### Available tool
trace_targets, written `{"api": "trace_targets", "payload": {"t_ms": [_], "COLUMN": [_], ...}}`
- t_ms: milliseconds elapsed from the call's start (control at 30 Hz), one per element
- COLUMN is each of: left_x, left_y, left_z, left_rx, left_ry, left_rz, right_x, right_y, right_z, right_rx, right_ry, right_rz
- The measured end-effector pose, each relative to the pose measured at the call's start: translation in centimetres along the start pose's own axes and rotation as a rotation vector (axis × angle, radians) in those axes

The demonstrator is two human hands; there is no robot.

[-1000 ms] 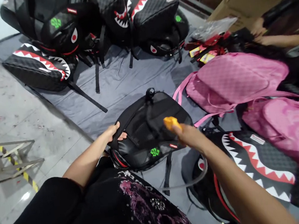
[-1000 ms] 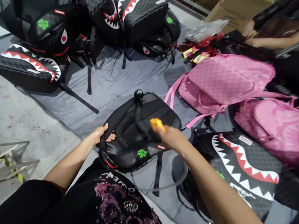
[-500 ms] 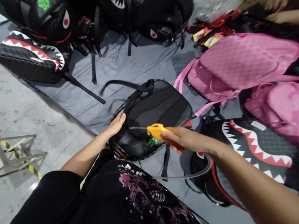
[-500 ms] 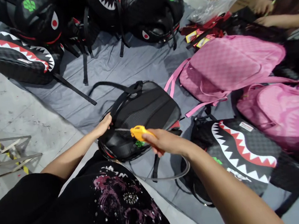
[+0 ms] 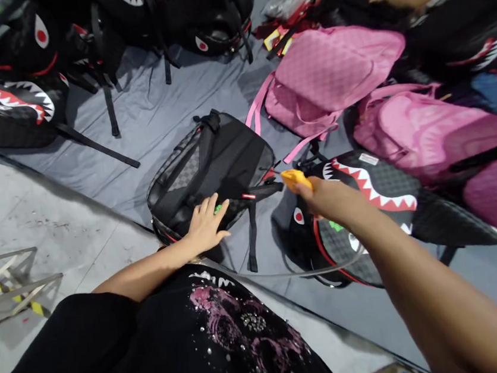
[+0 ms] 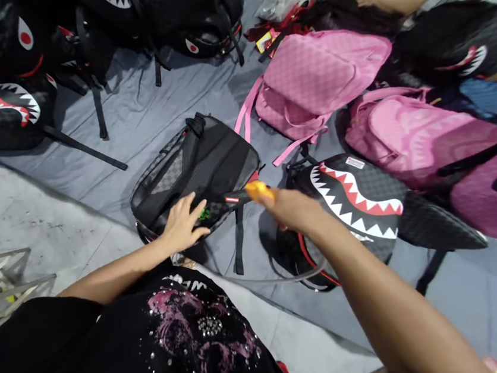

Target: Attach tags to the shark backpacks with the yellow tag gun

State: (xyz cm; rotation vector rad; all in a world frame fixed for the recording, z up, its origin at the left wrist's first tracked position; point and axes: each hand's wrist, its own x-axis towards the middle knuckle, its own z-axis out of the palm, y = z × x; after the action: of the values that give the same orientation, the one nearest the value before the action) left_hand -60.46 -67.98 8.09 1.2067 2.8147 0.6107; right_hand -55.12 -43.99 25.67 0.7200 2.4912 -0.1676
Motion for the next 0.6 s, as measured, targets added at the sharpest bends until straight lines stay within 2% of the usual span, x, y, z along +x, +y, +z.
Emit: {"api": "trace_targets", "payload": {"t_ms": [33, 100, 167, 233, 267, 300, 367, 400, 433, 500, 600], "left_x": [-0.3, -0.4, -0.1, 0.5, 0.8, 1.1, 1.4, 1.5, 1.4, 0.8, -0.4], "left_y": [1.1, 2.4, 2.4, 1.4, 0.6, -0.2, -1.4, -1.7, -1.8, -0.9, 1.8], "left_z": [0.7, 1.8, 2.2, 1.8, 1.4, 0.9, 0.1, -0.2, -0.3, -0.2, 0.9], "left_rx": [0.013, 0.038, -0.019, -0.219, -0.365, -0.524, -0.801, -0.877, -0.902, -0.863, -0.512], "left_ry": [-0.059, -0.147, -0.16, -0.11, -0.099, -0.117, -0.214, -0.261, -0.281, -0.231, -0.04], "left_rz": [0.009, -0.041, -0.09, -0.168, -0.253, -0.368, -0.632, -0.725, -0.776, -0.756, -0.513], "right_x": [-0.6, -2.0, -3.4, -4.4, -4.8, -5.0, -5.1, -4.9, -4.7, -4.3, -3.6], "right_y": [0.4, 1.4, 2.6, 4.0, 4.7, 5.3, 6.3, 6.6, 6.8, 6.8, 6.4], "right_z": [0.1, 0.4, 1.1, 2.2, 2.8, 3.5, 4.7, 5.1, 5.5, 5.8, 5.7], "right_rx": [0.025, 0.149, 0.263, 0.279, 0.299, 0.345, 0.458, 0.474, 0.455, 0.397, 0.347], "right_ry": [0.003, -0.106, -0.2, -0.121, -0.12, -0.179, -0.308, -0.283, -0.202, -0.041, 0.029], "right_rz": [0.028, 0.031, -0.007, 0.021, 0.012, -0.03, -0.132, -0.146, -0.131, -0.111, -0.145]}}
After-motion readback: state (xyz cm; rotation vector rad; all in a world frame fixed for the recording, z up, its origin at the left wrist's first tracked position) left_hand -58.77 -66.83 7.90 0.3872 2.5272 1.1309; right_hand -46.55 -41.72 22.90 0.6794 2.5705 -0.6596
